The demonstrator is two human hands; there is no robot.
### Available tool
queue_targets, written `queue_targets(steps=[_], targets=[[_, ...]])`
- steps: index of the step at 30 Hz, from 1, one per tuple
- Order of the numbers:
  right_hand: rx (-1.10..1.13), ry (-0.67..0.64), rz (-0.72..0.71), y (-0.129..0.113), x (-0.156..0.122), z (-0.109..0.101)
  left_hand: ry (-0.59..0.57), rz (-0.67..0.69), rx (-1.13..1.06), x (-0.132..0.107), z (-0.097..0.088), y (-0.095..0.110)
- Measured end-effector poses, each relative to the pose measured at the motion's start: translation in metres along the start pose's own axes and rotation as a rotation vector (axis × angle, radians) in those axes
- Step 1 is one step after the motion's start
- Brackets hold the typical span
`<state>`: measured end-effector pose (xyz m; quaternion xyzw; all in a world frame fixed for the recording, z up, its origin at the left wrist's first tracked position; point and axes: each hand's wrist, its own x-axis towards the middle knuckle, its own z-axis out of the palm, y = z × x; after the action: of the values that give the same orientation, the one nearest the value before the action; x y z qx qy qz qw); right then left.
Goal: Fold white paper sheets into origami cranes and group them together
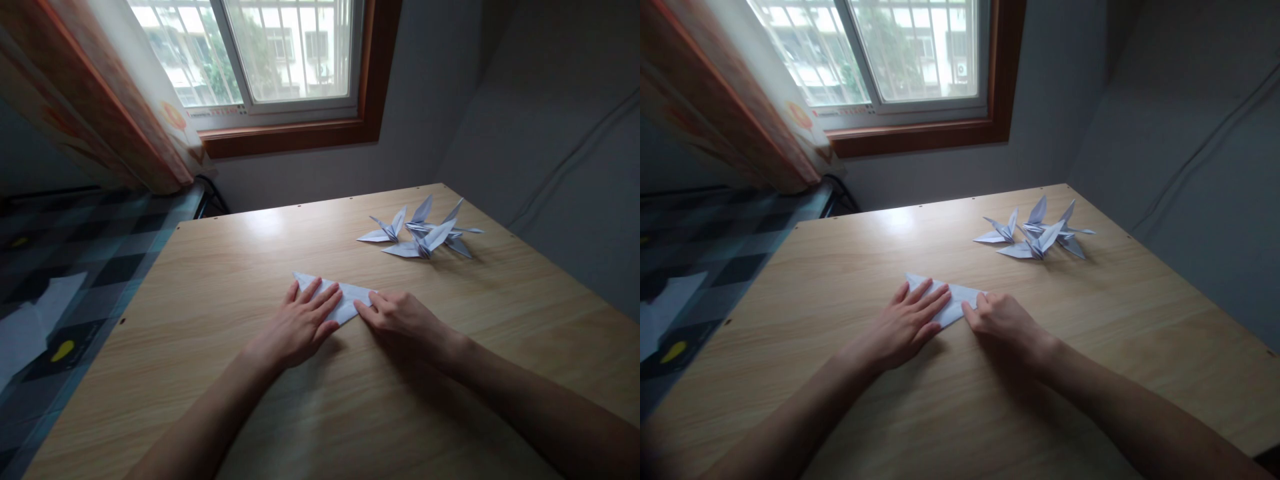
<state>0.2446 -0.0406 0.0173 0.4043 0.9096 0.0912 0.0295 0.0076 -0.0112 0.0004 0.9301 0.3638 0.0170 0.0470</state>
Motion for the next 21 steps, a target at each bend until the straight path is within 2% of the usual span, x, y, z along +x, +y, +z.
queue_targets(steps=[4, 9, 13, 17, 21], targets=[[-0.021, 0.057, -0.087, -0.004, 0.002, 0.008, 0.012, -0.024, -0.005, 0.002, 0.002, -0.002], [0.120, 0.178, -0.191, -0.009, 0.003, 0.020, -0.004, -0.014, 0.039, 0.001, 0.004, -0.002], [0.197, 0.231, -0.262, -0.010, 0.003, 0.022, -0.036, 0.015, 0.053, -0.002, 0.004, -0.002], [0.230, 0.218, -0.284, -0.001, 0.002, 0.017, -0.002, 0.028, 0.065, -0.001, 0.004, -0.003], [0.166, 0.135, -0.206, 0.012, 0.001, 0.010, 0.094, 0.084, 0.103, 0.001, 0.003, -0.004]])
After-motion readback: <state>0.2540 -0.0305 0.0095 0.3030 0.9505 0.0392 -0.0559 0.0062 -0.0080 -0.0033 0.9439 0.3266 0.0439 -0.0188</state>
